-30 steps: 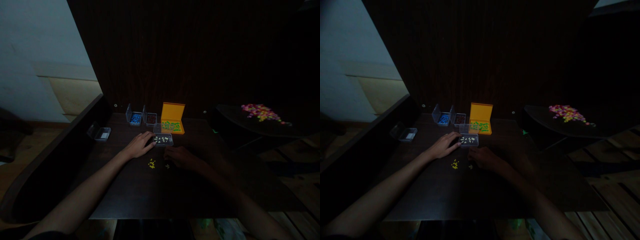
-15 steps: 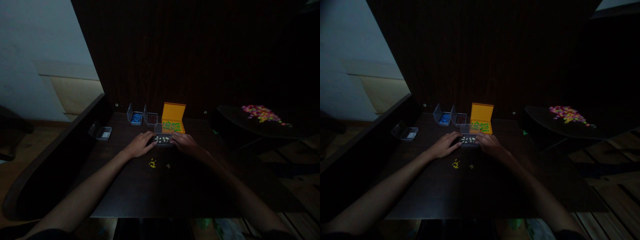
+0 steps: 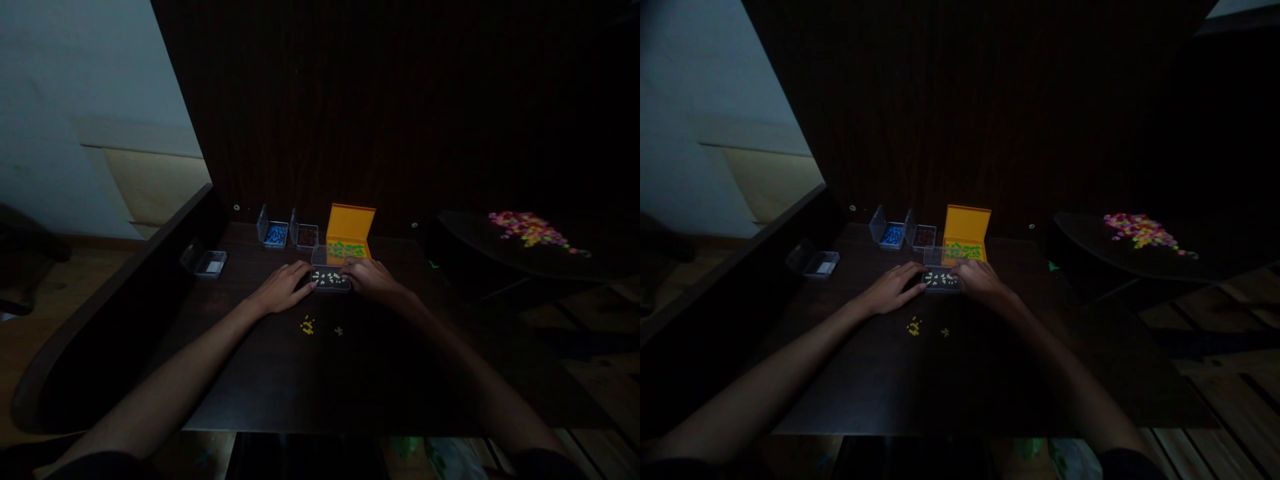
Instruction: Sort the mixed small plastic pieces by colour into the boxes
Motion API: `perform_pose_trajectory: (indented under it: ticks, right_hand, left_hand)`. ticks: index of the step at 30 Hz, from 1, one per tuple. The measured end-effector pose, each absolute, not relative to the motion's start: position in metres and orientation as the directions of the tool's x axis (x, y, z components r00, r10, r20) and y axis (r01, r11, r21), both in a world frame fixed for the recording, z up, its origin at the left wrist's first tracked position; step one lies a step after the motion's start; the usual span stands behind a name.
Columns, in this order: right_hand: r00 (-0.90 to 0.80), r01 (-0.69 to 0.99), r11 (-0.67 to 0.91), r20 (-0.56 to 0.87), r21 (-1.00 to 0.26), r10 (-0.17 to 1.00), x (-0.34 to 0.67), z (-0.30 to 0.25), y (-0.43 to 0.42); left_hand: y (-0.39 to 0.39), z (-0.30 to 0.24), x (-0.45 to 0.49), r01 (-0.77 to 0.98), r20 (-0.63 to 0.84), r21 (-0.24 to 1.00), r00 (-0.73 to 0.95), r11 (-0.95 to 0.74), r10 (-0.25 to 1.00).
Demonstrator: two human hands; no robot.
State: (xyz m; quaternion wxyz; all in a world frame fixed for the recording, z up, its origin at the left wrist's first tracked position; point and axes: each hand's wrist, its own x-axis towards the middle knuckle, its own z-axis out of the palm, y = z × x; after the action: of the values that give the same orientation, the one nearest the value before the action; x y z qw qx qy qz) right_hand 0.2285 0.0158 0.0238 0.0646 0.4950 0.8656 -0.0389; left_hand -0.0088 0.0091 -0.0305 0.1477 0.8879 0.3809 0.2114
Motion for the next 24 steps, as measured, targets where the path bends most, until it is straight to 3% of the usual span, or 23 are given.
perform_pose_trajectory:
  ticks: [11,24]
  right_hand:
    - [-0.465,0.876,0.481,-0.201,0.034,0.862,0.232,0.028,0.002]
    - [-0.470,0.874,0.483,-0.165,0.053,0.867,0.228,0.019,0.004]
  left_hand:
    - [0.010,-0.030,-0.009,0.611,0.266,0.430,0.618,-0.665,0.739]
    - [0.009,-0.028,-0.009,0.616,0.252,0.425,0.623,-0.663,0.740]
